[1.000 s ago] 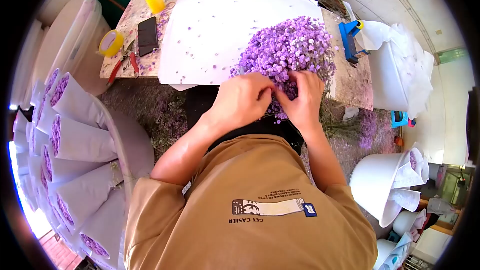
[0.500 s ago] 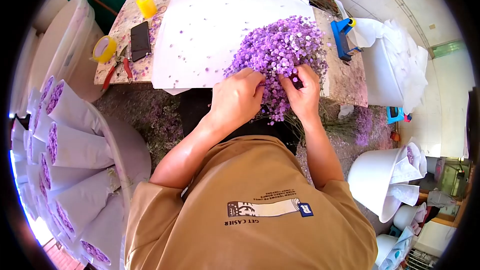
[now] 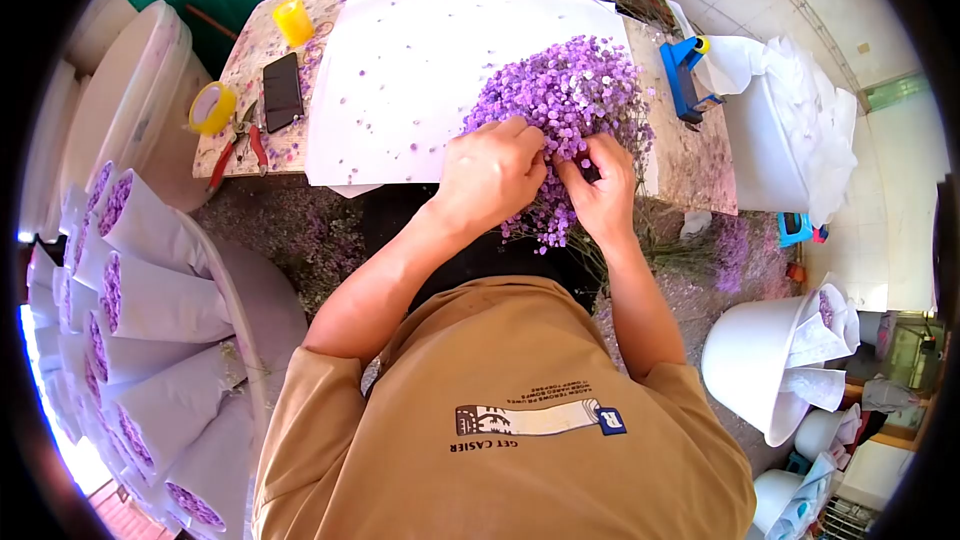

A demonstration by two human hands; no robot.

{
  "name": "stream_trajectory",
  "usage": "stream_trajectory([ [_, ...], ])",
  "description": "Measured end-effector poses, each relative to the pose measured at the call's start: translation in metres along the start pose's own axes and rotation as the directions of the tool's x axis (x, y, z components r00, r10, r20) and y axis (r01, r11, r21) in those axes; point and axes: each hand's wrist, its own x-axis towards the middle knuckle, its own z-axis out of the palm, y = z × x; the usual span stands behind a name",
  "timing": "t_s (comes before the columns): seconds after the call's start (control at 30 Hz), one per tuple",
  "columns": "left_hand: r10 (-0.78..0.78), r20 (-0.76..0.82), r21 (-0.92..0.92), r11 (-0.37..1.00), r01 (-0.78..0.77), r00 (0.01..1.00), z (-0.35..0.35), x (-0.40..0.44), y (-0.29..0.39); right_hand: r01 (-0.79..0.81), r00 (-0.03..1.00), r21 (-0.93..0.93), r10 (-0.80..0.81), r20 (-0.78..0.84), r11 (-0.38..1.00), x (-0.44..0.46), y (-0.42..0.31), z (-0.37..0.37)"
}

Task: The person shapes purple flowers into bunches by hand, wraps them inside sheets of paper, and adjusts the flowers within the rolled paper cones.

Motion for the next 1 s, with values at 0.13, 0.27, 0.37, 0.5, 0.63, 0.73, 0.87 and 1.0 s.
stream_trajectory([
  [0.13,-0.26,0.022,-0.407,0.88,0.246,0.965,-0.016,-0.004,-0.003,0.009,1.0,0.004,-0.009,-0.019,1.0,-0.002,0.0,0.002],
  [0.27,-0.463,0.442,-0.879,-0.05,0.475,0.768,-0.028,-0.011,-0.028,-0.024,1.0,-0.012,0.024,0.009,1.0,-0.005,0.005,0.002],
  [0.37,-0.385,0.579,-0.806,-0.403,0.434,0.719,-0.038,-0.008,-0.026,-0.022,1.0,0.002,0.022,0.019,1.0,-0.004,0.004,0.001],
  [0.5,-0.419,0.677,-0.722,-0.216,0.658,0.605,-0.045,0.002,-0.017,-0.022,1.0,0.036,0.021,0.021,0.999,-0.002,0.001,0.0],
  [0.63,-0.356,0.503,-0.531,0.591,0.607,0.788,-0.029,-0.006,-0.018,-0.02,1.0,0.098,0.018,0.014,0.995,0.001,-0.003,-0.002],
  [0.73,-0.385,0.324,-0.239,0.85,0.468,0.864,-0.018,-0.015,-0.007,-0.023,0.999,0.033,0.022,0.034,0.999,-0.002,-0.002,-0.002],
  [0.87,-0.306,0.116,0.005,0.952,0.307,0.945,0.003,-0.016,-0.005,0.007,0.999,0.019,-0.008,0.046,1.0,-0.006,0.005,0.003],
  [1.0,-0.315,0.129,0.063,0.949,0.31,0.94,0.013,-0.012,-0.01,0.112,0.993,-0.064,-0.113,-0.013,0.992,-0.004,0.005,0.002],
])
